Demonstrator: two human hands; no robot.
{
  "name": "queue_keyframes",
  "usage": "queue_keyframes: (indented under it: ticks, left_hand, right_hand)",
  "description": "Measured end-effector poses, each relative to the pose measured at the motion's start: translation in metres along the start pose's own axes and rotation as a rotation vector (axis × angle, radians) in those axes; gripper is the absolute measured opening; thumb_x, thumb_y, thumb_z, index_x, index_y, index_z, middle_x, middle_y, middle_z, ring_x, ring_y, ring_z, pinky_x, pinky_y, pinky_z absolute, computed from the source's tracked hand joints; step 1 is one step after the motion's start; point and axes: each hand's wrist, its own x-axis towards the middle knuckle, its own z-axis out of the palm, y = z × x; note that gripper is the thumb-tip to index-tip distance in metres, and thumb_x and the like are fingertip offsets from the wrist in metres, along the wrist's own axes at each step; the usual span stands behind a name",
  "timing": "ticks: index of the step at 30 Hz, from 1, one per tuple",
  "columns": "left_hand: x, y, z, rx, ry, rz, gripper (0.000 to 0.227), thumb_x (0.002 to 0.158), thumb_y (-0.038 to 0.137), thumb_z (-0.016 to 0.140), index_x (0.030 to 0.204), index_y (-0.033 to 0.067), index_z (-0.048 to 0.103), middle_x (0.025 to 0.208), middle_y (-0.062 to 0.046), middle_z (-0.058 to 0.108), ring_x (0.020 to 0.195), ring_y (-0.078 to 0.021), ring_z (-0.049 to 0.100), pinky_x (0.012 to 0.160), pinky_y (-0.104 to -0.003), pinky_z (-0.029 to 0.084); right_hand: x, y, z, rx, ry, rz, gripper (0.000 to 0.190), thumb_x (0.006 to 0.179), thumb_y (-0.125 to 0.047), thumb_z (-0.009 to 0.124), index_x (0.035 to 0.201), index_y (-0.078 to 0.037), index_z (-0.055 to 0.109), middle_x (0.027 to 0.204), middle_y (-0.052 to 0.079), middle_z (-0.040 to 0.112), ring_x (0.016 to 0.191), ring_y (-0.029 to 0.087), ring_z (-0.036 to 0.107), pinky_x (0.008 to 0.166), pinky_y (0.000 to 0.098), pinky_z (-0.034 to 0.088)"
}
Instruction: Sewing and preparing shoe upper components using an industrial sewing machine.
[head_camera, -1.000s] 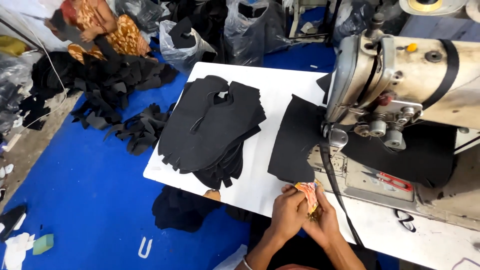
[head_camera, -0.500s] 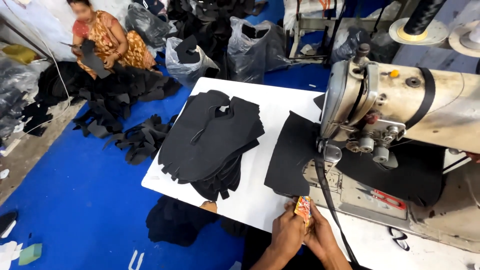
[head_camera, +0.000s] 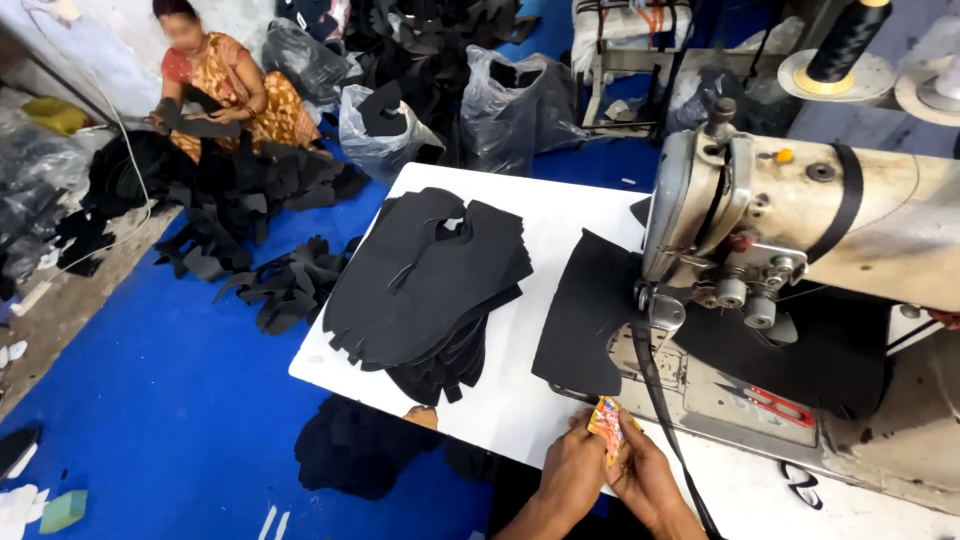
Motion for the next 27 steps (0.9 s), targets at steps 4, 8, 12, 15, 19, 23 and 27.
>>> queue_keyframes:
  ticks: [4,8,12,15,19,23,27]
  left_hand:
    - [0.008,0.014,-0.018,0.002,-0.067,-0.07,0.019,0.092,0.013,0.069,0.1,-0.0046,0.071,0.111,-0.025,0.067,0.099,-0.0417,0.067,0.083,-0.048,0.056]
    - [0.007,0.007,-0.012,-0.109,-0.02,-0.025,0.024,0.095,0.018,0.069,0.103,-0.0048,0.071,0.114,-0.025,0.067,0.101,-0.0431,0.066,0.085,-0.049,0.056]
    - [0.003,0.002,-0.003,-0.159,0.054,0.016,0.028,0.097,0.021,0.067,0.109,-0.0038,0.07,0.117,-0.026,0.066,0.103,-0.0445,0.065,0.085,-0.05,0.055]
    - [0.006,0.006,-0.004,-0.18,0.033,-0.036,0.026,0.096,0.02,0.066,0.107,-0.0028,0.069,0.114,-0.025,0.066,0.102,-0.0432,0.065,0.084,-0.05,0.055]
    - [0.008,0.001,0.008,-0.123,0.064,-0.033,0.016,0.091,0.015,0.065,0.095,-0.0001,0.071,0.1,-0.022,0.071,0.1,-0.0413,0.066,0.09,-0.05,0.054]
    - [0.003,0.009,0.004,-0.111,0.062,-0.076,0.013,0.089,0.011,0.064,0.091,-0.0007,0.07,0.1,-0.023,0.07,0.096,-0.0412,0.066,0.088,-0.05,0.053]
    - [-0.007,0.014,-0.002,-0.151,0.153,-0.005,0.014,0.086,0.006,0.061,0.095,-0.0016,0.069,0.107,-0.024,0.066,0.099,-0.0422,0.065,0.086,-0.05,0.053]
  right_hand:
    - [0.029,0.01,-0.057,0.054,-0.151,-0.018,0.028,0.109,-0.022,0.056,0.124,-0.002,0.067,0.106,0.011,0.075,0.089,0.015,0.071,0.073,0.0278,0.057]
    - [0.028,-0.002,-0.047,0.099,-0.123,0.026,0.03,0.107,-0.026,0.055,0.12,-0.001,0.065,0.106,0.009,0.075,0.093,0.016,0.072,0.082,0.0306,0.059]
    - [0.026,-0.001,-0.045,0.057,-0.003,0.013,0.032,0.104,-0.025,0.051,0.124,-0.004,0.064,0.111,0.008,0.073,0.097,0.016,0.071,0.085,0.0304,0.058]
    - [0.032,-0.001,-0.06,0.123,-0.069,0.024,0.032,0.107,-0.023,0.052,0.129,-0.003,0.064,0.117,0.009,0.073,0.102,0.016,0.07,0.088,0.0301,0.057]
    - [0.002,-0.004,-0.003,0.025,0.03,0.034,0.043,0.106,-0.041,0.048,0.127,-0.007,0.061,0.119,0.007,0.072,0.109,0.02,0.068,0.094,0.0392,0.054]
    - [0.001,0.003,-0.018,-0.07,0.14,0.051,0.044,0.107,-0.041,0.045,0.132,-0.009,0.061,0.124,0.006,0.07,0.114,0.022,0.064,0.098,0.041,0.049]
    - [0.009,0.006,-0.03,-0.036,0.04,-0.08,0.041,0.112,-0.039,0.048,0.136,-0.008,0.061,0.127,0.007,0.068,0.117,0.022,0.063,0.101,0.0394,0.049]
